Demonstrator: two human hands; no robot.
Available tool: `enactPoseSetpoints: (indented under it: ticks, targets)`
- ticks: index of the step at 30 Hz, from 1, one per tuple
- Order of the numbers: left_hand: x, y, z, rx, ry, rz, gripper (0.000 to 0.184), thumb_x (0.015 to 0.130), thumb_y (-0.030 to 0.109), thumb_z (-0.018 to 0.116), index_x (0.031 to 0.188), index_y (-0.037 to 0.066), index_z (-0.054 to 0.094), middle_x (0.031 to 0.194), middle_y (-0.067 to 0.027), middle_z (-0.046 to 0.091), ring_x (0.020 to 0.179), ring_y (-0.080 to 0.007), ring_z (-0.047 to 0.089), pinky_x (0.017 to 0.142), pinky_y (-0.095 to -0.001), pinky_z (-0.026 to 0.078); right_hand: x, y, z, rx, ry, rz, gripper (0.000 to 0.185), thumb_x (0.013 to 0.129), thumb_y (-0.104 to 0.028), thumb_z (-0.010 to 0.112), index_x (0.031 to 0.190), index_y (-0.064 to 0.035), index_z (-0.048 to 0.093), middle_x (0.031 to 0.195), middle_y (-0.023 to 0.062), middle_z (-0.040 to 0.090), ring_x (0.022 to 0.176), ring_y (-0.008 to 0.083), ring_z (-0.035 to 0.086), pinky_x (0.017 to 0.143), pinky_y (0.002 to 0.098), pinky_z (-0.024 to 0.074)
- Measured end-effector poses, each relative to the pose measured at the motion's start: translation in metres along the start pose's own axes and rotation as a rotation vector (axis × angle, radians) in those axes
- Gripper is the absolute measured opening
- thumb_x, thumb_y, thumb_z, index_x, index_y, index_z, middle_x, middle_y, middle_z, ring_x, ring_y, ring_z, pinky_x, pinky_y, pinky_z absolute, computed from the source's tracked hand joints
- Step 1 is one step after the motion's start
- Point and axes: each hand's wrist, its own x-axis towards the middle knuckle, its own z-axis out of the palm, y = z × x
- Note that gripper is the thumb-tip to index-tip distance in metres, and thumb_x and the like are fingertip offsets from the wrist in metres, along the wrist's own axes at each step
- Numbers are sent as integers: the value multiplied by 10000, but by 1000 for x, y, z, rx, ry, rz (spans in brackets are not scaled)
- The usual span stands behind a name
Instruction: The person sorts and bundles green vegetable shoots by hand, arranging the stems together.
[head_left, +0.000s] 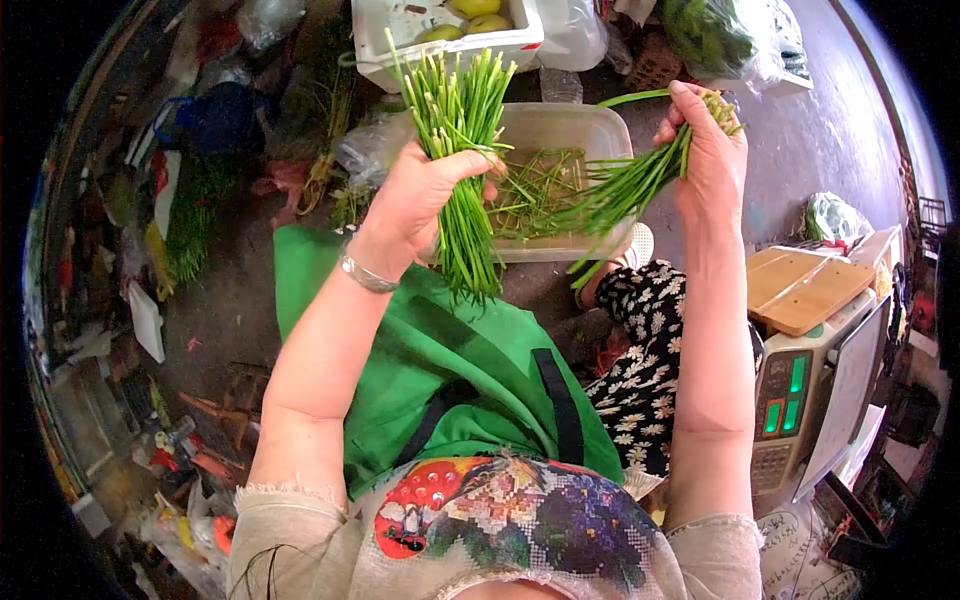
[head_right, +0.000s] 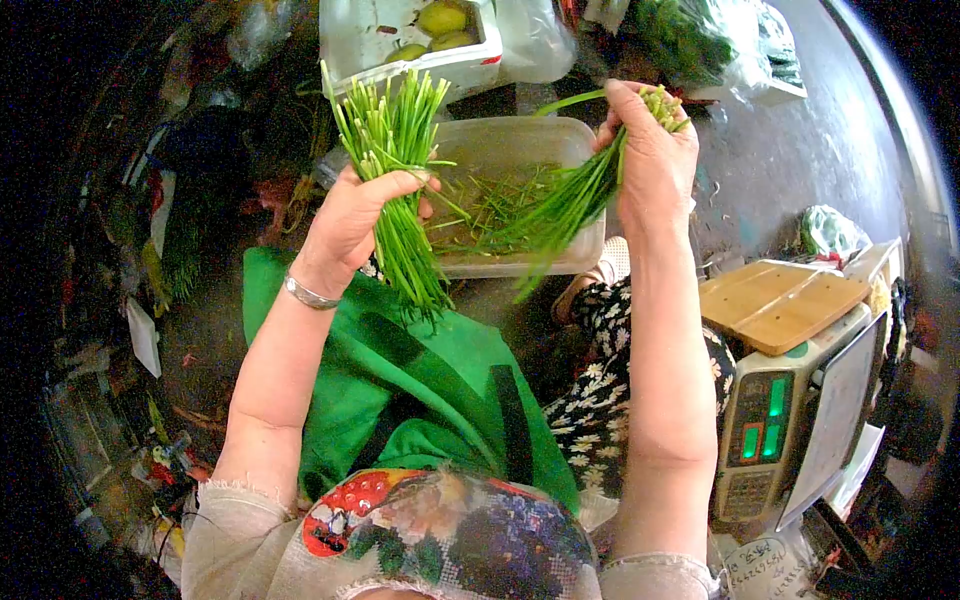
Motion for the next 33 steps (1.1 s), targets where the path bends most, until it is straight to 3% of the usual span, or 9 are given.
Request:
enactPoseSetpoints:
  ticks: [3,5,8,17,22,28,31,33]
  targets:
    - [2,-4,5,-21,-32,96,265,842,41,607,1104,9,583,893,-127,658,716,-201,641,626,-315,557,-11,-3,10,-329,-120,17,95,827,-117,672,891,-48,668,633,-23,557,517,72,494,486,212,383]
    - [-1,1,6,-33,-91,21,260,846,45,597,1103,4,581,909,-132,657,734,-210,645,629,-326,562,-17,9,17,-268,-270,139,120,830,-120,672,932,-60,684,639,-36,556,518,58,469,499,199,373]
    - [-4,3,11,-58,-159,-64,249,848,46,583,1091,-6,576,906,-152,659,719,-217,642,624,-331,559,-24,17,27,-199,-324,192,152,817,-127,694,938,-39,667,635,-21,559,509,68,464,500,211,373]
    - [-6,-6,20,-19,-206,-42,222,839,-1,577,1059,-26,573,938,-127,643,784,-226,649,613,-341,554,-27,25,28,50,-284,325,140,818,-120,688,880,-20,612,630,24,575,509,127,496,519,255,396]
    - [-1,-4,12,-5,-50,14,229,822,42,651,1044,14,603,873,-83,658,739,-182,640,587,-306,539,-20,22,21,112,-198,246,111,823,-112,686,861,-47,604,641,14,555,516,117,513,496,249,430]
    - [3,-1,1,2,45,42,205,826,25,634,1030,11,613,863,-72,654,735,-164,636,586,-292,531,-3,13,5,255,-110,136,122,830,-119,688,881,-44,607,708,28,580,556,127,549,512,266,470]
    - [6,-3,-7,-27,66,47,194,826,21,628,1018,3,618,866,-66,654,745,-160,637,591,-290,531,3,6,-2,299,-56,136,117,845,-128,667,904,-46,609,776,75,635,665,184,638,541,278,499]
    - [6,-3,-9,-52,141,84,205,823,14,625,1027,0,617,876,-67,653,755,-162,638,589,-289,533,9,1,-8,342,-42,138,149,862,-134,632,946,-22,580,923,137,677,847,270,684,574,292,518]
